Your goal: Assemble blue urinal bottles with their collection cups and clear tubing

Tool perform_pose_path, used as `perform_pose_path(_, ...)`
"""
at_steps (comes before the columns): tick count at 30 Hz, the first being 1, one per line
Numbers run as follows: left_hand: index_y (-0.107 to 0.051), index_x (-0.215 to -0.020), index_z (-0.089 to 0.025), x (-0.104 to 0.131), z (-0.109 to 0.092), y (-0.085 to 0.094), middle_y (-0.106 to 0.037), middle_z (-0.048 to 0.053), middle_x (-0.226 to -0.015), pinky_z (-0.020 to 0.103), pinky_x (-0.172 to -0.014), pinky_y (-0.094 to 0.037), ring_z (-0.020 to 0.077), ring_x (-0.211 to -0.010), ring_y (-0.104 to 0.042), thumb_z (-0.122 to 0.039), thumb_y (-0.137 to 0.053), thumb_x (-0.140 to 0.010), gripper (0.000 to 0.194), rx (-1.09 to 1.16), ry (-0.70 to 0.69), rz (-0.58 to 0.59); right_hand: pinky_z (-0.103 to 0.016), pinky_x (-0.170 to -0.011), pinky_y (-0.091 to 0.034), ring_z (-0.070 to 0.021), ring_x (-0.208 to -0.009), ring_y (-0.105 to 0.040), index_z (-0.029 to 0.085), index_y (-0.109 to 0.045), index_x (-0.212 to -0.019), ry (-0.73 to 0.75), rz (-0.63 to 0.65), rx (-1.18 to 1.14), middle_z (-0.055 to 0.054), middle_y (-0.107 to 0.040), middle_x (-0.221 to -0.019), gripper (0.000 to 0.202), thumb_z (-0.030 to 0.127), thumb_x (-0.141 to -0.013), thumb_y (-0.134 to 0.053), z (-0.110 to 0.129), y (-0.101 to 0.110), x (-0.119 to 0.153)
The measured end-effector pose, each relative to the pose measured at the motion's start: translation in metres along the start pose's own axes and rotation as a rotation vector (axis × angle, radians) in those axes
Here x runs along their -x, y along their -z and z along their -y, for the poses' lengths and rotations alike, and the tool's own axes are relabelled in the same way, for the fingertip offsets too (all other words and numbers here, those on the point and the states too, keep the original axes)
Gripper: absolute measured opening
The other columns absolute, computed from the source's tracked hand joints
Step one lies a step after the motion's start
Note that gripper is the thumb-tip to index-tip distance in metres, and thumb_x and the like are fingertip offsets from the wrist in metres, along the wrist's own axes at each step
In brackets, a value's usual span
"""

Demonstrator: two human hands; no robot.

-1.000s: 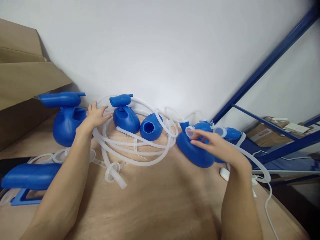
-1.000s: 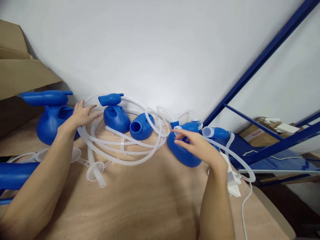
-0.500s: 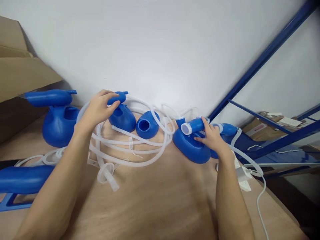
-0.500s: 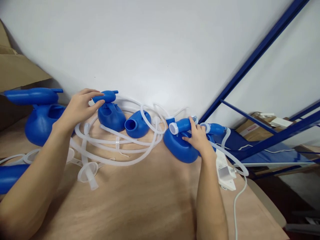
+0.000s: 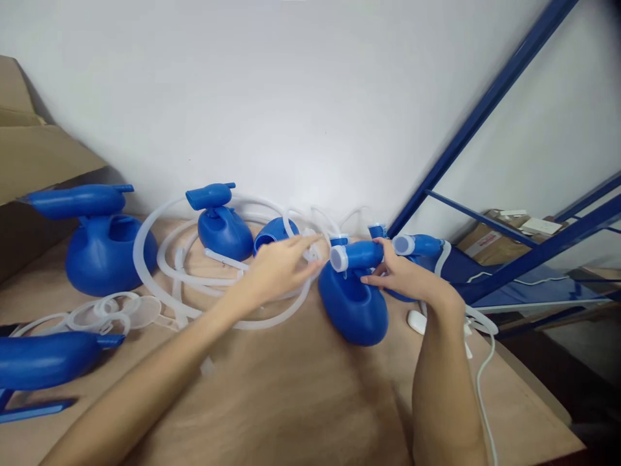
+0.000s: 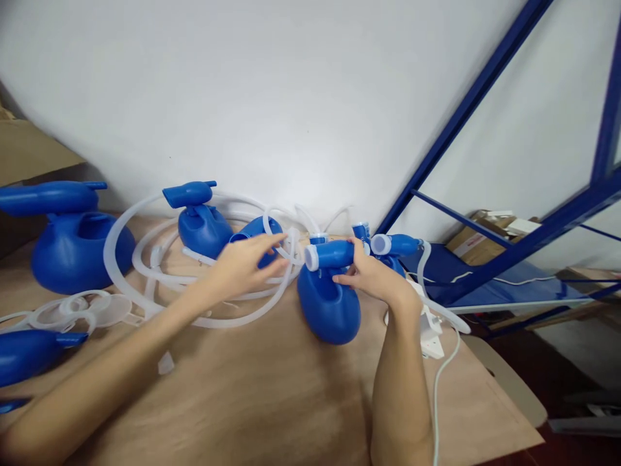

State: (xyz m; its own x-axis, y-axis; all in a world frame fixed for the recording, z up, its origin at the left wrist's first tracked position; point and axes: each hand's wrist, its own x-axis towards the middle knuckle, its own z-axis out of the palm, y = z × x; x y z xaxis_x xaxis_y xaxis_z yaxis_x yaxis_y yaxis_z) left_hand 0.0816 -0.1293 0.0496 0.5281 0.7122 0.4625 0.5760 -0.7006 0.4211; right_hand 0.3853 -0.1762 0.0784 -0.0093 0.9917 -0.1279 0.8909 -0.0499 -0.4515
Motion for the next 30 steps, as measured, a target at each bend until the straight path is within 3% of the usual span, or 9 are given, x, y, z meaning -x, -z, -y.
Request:
perform_pose_path(2, -0.047, -0.160, -0.024, 0.000, -0.027, -0.024, -0.070, 0.013, -0.142, 0.042, -0.100, -0.054, 0.0336, -0.123, -0.069, -0.060, -0.054, -0.103, 0.068, 0.110, 0.105, 0.079, -0.038, -0.074, -0.059, -0.0291, -0.080, -0.077, 0.016, -0.026, -0.161, 0.027, 0.028, 0.003, -0.005, -0.079, -0.084, 0.093, 0.053, -0.088, -0.070, 0.010, 0.007, 0.017)
perform_pose_path(5, -0.056, -0.151, -0.023, -0.008, -0.044, -0.042, -0.071, 0.015, -0.138, 0.046, -0.101, -0.052, 0.0368, -0.123, -0.069, -0.065, -0.043, -0.105, 0.064, 0.206, 0.287, 0.081, -0.037, -0.065, -0.054, -0.0275, -0.073, -0.074, 0.023, -0.051, -0.141, 0.068, -0.027, 0.133, -0.003, -0.077, -0.080, 0.066, 0.061, -0.090, -0.068, 0.022, 0.010, 0.033)
perform_pose_path(8, -0.071, -0.119, -0.022, -0.020, -0.038, -0.045, -0.078, 0.011, -0.116, 0.039, -0.095, -0.053, 0.0318, -0.110, -0.073, -0.058, -0.041, -0.107, 0.048, 0.294, 0.341, 0.058, -0.036, -0.063, -0.050, -0.0295, -0.079, -0.074, 0.026, -0.062, -0.126, 0.096, -0.179, 0.331, -0.005, -0.077, -0.089, 0.062, 0.069, -0.083, -0.075, 0.033, 0.003, 0.036)
perform_pose_path(12, -0.068, -0.086, -0.021, -0.025, -0.027, -0.053, -0.077, 0.007, -0.086, 0.031, -0.075, -0.055, 0.0255, -0.085, -0.075, -0.058, -0.036, -0.108, 0.055, 0.341, 0.353, 0.122, -0.046, -0.077, -0.052, -0.0413, -0.101, -0.070, 0.022, -0.070, -0.117, 0.177, -0.465, 0.624, -0.018, -0.075, -0.107, 0.062, 0.073, -0.083, -0.075, 0.052, -0.013, 0.031)
perform_pose_path(15, -0.067, -0.101, -0.022, -0.020, -0.028, -0.062, -0.077, 0.005, -0.084, 0.029, -0.068, -0.056, 0.0225, -0.074, -0.075, -0.063, -0.034, -0.109, 0.054, 0.343, 0.344, 0.134, -0.058, -0.103, -0.045, -0.0483, -0.123, -0.060, 0.018, -0.072, -0.114, 0.315, -0.532, 0.746, -0.023, -0.071, -0.125, 0.066, 0.071, -0.076, -0.083, 0.060, -0.024, 0.023)
perform_pose_path(17, -0.065, -0.112, -0.020, -0.015, -0.030, -0.067, -0.077, 0.007, -0.086, 0.030, -0.070, -0.057, 0.0229, -0.073, -0.075, -0.057, -0.030, -0.111, 0.051, 0.312, 0.320, 0.129, -0.054, -0.108, -0.041, -0.0442, -0.127, -0.060, 0.019, -0.069, -0.119, 0.383, -0.459, 0.733, -0.020, -0.072, -0.128, 0.066, 0.067, -0.077, -0.085, 0.059, -0.032, 0.016)
perform_pose_path(21, -0.063, -0.127, -0.013, -0.013, -0.029, -0.070, -0.070, 0.023, -0.126, 0.046, -0.093, -0.057, 0.0355, -0.108, -0.073, -0.024, -0.042, -0.106, 0.032, 0.177, 0.211, 0.096, -0.042, -0.088, -0.043, -0.0373, -0.109, -0.071, 0.020, -0.069, -0.122, 0.349, -0.382, 0.721, -0.016, -0.078, -0.119, 0.057, 0.066, -0.088, -0.074, 0.051, -0.046, 0.001)
perform_pose_path(23, -0.062, -0.131, -0.010, -0.014, -0.026, -0.071, -0.066, 0.027, -0.133, 0.054, -0.100, -0.054, 0.0404, -0.116, -0.069, -0.014, -0.048, -0.098, 0.036, 0.132, 0.165, 0.094, -0.041, -0.084, -0.042, -0.0376, -0.106, -0.073, 0.020, -0.072, -0.119, 0.333, -0.406, 0.736, -0.016, -0.079, -0.115, 0.059, 0.070, -0.088, -0.069, 0.048, -0.049, -0.003)
perform_pose_path(30, -0.067, -0.119, -0.013, -0.021, -0.014, -0.078, -0.070, 0.023, -0.127, 0.051, -0.101, -0.058, 0.0359, -0.115, -0.070, -0.014, -0.051, -0.096, 0.028, 0.230, 0.222, 0.072, -0.040, -0.077, -0.041, -0.0372, -0.095, -0.076, 0.020, -0.075, -0.117, 0.357, -0.447, 0.751, -0.016, -0.082, -0.109, 0.061, 0.071, -0.084, -0.069, 0.046, -0.051, -0.008)
